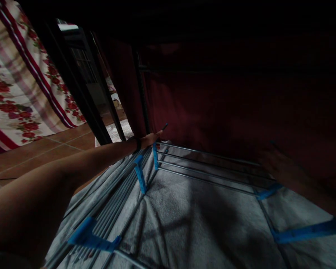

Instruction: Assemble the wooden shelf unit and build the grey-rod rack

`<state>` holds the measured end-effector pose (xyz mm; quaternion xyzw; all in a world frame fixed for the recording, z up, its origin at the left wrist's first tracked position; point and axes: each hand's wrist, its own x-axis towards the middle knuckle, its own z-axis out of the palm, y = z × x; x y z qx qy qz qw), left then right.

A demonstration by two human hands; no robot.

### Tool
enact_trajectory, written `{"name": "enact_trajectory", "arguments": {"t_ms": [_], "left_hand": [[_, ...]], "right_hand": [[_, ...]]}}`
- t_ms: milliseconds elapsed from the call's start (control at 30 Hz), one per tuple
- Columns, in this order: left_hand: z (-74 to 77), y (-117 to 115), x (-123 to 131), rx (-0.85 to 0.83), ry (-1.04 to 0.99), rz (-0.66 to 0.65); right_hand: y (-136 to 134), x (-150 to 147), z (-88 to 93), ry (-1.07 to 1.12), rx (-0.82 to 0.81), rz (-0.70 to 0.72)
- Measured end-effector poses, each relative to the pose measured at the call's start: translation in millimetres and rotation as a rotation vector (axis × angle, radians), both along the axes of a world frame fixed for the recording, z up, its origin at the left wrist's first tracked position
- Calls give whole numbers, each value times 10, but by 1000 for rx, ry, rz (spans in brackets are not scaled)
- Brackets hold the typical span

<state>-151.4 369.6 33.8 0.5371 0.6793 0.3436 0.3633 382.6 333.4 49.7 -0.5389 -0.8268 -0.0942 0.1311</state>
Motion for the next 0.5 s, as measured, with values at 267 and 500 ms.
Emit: {"name": "enact_trajectory", "arguments": {"t_ms": [267,500], "left_hand": [[65,-78,38,4,67,-58],[96,-114,100,5,45,-30]], "right_hand": [[114,-893,-364,-319,65,152],[296,-887,-332,-400,20,167]]}}
